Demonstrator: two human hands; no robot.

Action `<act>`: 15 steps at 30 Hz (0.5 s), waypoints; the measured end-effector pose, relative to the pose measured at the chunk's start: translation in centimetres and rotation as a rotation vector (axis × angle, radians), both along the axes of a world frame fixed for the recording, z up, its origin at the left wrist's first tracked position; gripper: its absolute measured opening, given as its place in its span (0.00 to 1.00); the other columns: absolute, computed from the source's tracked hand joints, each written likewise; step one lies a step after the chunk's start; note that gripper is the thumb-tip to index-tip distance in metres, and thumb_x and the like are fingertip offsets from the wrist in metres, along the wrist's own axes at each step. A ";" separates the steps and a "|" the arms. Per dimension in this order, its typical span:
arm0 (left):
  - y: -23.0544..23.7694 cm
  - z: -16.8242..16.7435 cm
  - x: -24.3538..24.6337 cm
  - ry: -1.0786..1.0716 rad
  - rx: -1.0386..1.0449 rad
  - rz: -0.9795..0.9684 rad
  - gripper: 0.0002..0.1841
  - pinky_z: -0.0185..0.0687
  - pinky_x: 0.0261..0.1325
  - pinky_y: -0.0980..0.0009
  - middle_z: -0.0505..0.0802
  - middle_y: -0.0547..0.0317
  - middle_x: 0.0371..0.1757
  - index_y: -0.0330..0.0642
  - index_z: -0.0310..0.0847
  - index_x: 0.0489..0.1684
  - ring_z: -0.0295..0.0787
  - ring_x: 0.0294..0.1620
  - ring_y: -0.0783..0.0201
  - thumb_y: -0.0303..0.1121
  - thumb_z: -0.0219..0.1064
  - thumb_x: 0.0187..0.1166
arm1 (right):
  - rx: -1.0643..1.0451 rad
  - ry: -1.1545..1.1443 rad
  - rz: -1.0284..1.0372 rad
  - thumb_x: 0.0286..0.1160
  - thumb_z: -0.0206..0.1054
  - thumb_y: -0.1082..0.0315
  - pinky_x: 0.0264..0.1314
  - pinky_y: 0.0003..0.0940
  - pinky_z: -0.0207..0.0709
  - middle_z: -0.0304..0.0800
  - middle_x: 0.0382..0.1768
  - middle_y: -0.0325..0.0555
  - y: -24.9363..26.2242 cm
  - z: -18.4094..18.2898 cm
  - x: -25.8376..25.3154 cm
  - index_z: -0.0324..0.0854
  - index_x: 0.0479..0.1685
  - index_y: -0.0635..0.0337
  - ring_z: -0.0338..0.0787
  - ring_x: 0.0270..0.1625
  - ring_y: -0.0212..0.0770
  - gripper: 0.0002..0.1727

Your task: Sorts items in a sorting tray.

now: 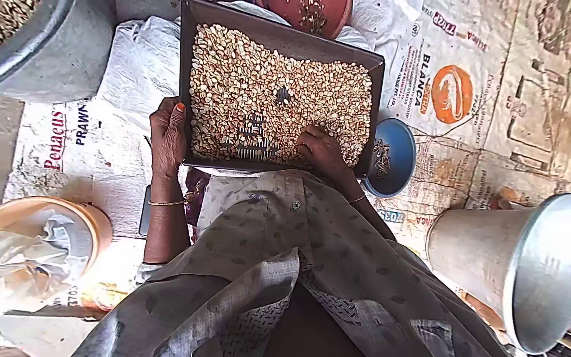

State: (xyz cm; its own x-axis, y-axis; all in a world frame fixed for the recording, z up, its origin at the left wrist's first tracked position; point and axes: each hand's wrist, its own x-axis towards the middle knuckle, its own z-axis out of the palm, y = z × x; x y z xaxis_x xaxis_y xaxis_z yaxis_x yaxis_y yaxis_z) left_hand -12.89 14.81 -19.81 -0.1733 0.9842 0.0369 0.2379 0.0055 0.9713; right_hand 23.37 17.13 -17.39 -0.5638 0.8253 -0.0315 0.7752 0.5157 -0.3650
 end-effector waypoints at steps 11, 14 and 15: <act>0.1 -0.3 -0.1 -0.019 0.023 -0.006 0.22 0.81 0.56 0.82 0.89 0.65 0.48 0.34 0.81 0.63 0.85 0.45 0.86 0.39 0.44 0.95 | -0.219 0.468 -0.218 0.82 0.63 0.73 0.43 0.30 0.86 0.91 0.34 0.51 0.3 0.3 1.3 0.85 0.46 0.70 0.90 0.33 0.35 0.08; 0.1 -0.3 -0.1 -0.016 0.013 -0.002 0.22 0.82 0.57 0.82 0.90 0.65 0.48 0.34 0.81 0.63 0.85 0.46 0.86 0.40 0.44 0.95 | -0.212 0.420 -0.192 0.78 0.64 0.75 0.44 0.37 0.84 0.90 0.37 0.54 0.3 0.0 1.2 0.84 0.47 0.70 0.89 0.36 0.41 0.07; 0.1 -0.2 -0.1 -0.010 0.013 -0.002 0.22 0.82 0.57 0.81 0.90 0.65 0.49 0.34 0.81 0.63 0.85 0.47 0.86 0.40 0.44 0.95 | -0.172 0.382 -0.164 0.77 0.64 0.75 0.45 0.40 0.85 0.90 0.37 0.55 0.3 -0.1 1.1 0.84 0.46 0.69 0.90 0.36 0.43 0.07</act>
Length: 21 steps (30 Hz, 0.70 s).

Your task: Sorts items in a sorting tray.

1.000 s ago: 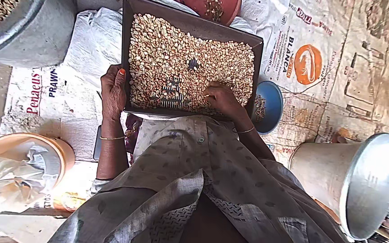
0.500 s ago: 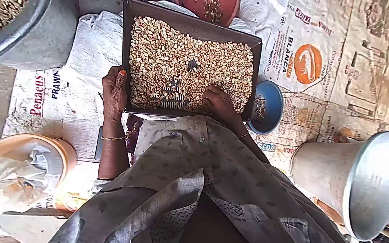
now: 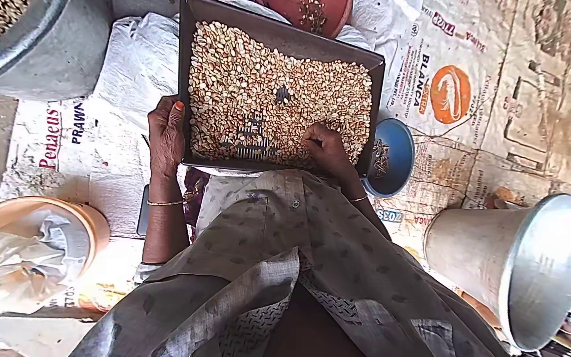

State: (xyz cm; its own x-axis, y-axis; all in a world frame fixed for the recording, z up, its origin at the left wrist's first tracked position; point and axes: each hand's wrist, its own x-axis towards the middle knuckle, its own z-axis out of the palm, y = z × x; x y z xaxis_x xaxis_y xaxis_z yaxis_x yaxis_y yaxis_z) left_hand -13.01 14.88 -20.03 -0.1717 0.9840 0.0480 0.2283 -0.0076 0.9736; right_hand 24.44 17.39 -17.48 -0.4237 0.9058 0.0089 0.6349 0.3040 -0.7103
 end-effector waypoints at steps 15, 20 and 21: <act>0.0 0.4 0.3 -0.006 -0.008 -0.001 0.22 0.81 0.58 0.82 0.90 0.64 0.51 0.34 0.81 0.64 0.85 0.48 0.87 0.39 0.44 0.95 | 0.107 -0.180 0.014 0.77 0.64 0.77 0.61 0.52 0.83 0.93 0.47 0.61 0.1 0.5 -1.7 0.92 0.48 0.68 0.92 0.52 0.58 0.11; -0.1 0.2 0.2 -0.001 0.004 0.000 0.22 0.81 0.58 0.82 0.90 0.63 0.51 0.33 0.81 0.64 0.85 0.48 0.86 0.39 0.44 0.95 | 0.096 -0.362 0.023 0.79 0.60 0.76 0.53 0.55 0.83 0.88 0.42 0.63 -0.1 1.0 -3.0 0.89 0.42 0.70 0.90 0.47 0.63 0.11; 0.0 0.1 0.1 0.001 0.006 -0.001 0.22 0.81 0.59 0.82 0.90 0.62 0.52 0.33 0.81 0.64 0.85 0.48 0.86 0.39 0.44 0.95 | 0.107 -0.343 0.010 0.79 0.60 0.76 0.53 0.55 0.83 0.88 0.42 0.63 -0.2 0.9 -3.0 0.89 0.42 0.69 0.90 0.48 0.62 0.11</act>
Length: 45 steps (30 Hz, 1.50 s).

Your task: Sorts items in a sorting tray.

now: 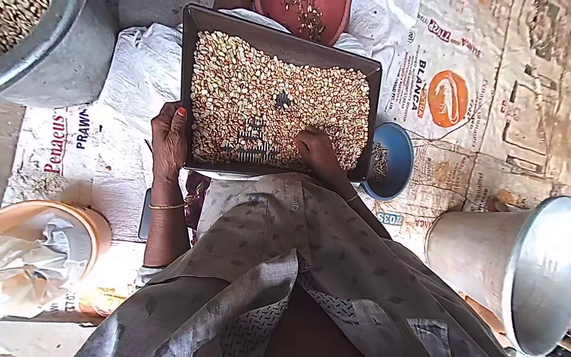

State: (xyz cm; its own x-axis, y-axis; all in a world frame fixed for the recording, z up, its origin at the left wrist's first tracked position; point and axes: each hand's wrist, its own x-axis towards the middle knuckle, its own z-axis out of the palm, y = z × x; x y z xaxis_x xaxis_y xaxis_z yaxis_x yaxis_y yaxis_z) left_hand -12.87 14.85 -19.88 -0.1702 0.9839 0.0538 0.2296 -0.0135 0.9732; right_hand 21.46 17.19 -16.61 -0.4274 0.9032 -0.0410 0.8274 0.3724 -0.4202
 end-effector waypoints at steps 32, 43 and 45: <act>0.6 -0.4 -0.3 -0.033 0.043 -0.013 0.21 0.81 0.61 0.77 0.90 0.56 0.54 0.31 0.83 0.59 0.86 0.50 0.79 0.36 0.45 0.94 | 0.293 -0.246 0.280 0.83 0.53 0.78 0.82 0.71 0.60 0.78 0.75 0.70 6.8 -2.4 0.4 0.81 0.67 0.68 0.76 0.78 0.72 0.19; 1.2 -0.9 -0.5 -0.071 0.057 -0.007 0.22 0.82 0.62 0.74 0.91 0.56 0.52 0.30 0.83 0.61 0.87 0.51 0.78 0.35 0.43 0.95 | -0.066 0.295 0.577 0.77 0.69 0.70 0.83 0.52 0.69 0.86 0.69 0.54 5.5 2.3 -12.2 0.91 0.60 0.57 0.79 0.78 0.53 0.15; 1.0 -1.0 -0.4 -0.084 0.062 -0.004 0.23 0.82 0.63 0.73 0.91 0.54 0.53 0.29 0.83 0.61 0.87 0.52 0.76 0.35 0.42 0.95 | -0.063 0.206 0.870 0.75 0.65 0.71 0.88 0.63 0.54 0.87 0.71 0.51 3.7 0.4 -15.9 0.94 0.58 0.47 0.71 0.85 0.60 0.18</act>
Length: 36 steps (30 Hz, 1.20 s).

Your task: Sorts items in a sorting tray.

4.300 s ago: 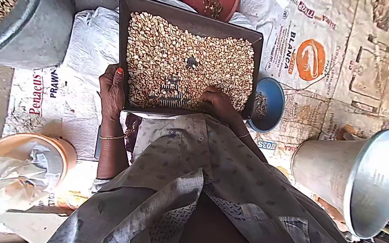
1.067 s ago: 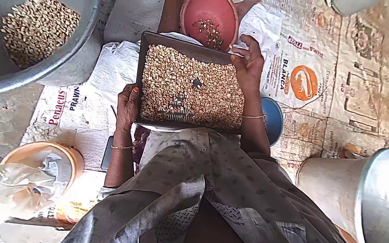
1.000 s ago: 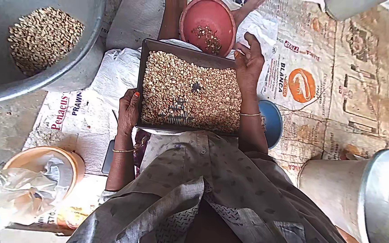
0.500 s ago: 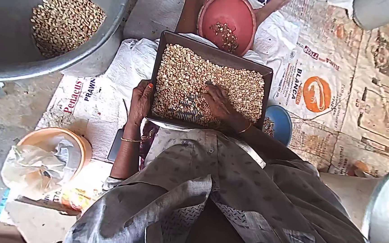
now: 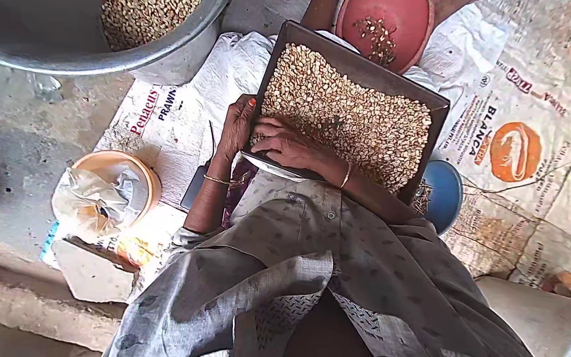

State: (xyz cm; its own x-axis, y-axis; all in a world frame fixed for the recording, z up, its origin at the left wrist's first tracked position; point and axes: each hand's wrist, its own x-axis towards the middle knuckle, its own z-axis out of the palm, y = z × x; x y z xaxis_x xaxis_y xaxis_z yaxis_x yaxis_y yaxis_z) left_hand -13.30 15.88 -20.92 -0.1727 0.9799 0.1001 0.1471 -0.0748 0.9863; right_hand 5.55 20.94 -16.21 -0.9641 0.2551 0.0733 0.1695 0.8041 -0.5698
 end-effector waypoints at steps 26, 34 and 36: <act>-0.5 0.4 0.2 -0.094 0.019 0.004 0.20 0.86 0.58 0.77 0.92 0.65 0.47 0.33 0.82 0.60 0.88 0.47 0.82 0.33 0.44 0.95 | 0.044 -0.227 -0.067 0.70 0.64 0.80 0.88 0.64 0.51 0.93 0.52 0.47 2.6 0.7 3.5 0.92 0.32 0.57 0.81 0.74 0.54 0.11; -0.2 0.1 0.2 -0.113 0.034 -0.002 0.19 0.85 0.58 0.79 0.91 0.67 0.47 0.34 0.82 0.58 0.87 0.46 0.83 0.32 0.44 0.94 | -0.120 0.216 -0.633 0.77 0.63 0.73 0.78 0.39 0.76 0.84 0.70 0.59 5.9 1.9 10.1 0.85 0.60 0.69 0.81 0.77 0.48 0.16; -0.3 0.1 0.1 -0.119 0.029 -0.007 0.19 0.85 0.57 0.78 0.91 0.67 0.46 0.33 0.82 0.59 0.88 0.46 0.82 0.32 0.44 0.94 | -0.106 0.147 -0.501 0.75 0.71 0.66 0.84 0.47 0.69 0.82 0.74 0.59 4.2 0.8 7.8 0.86 0.63 0.67 0.77 0.81 0.53 0.20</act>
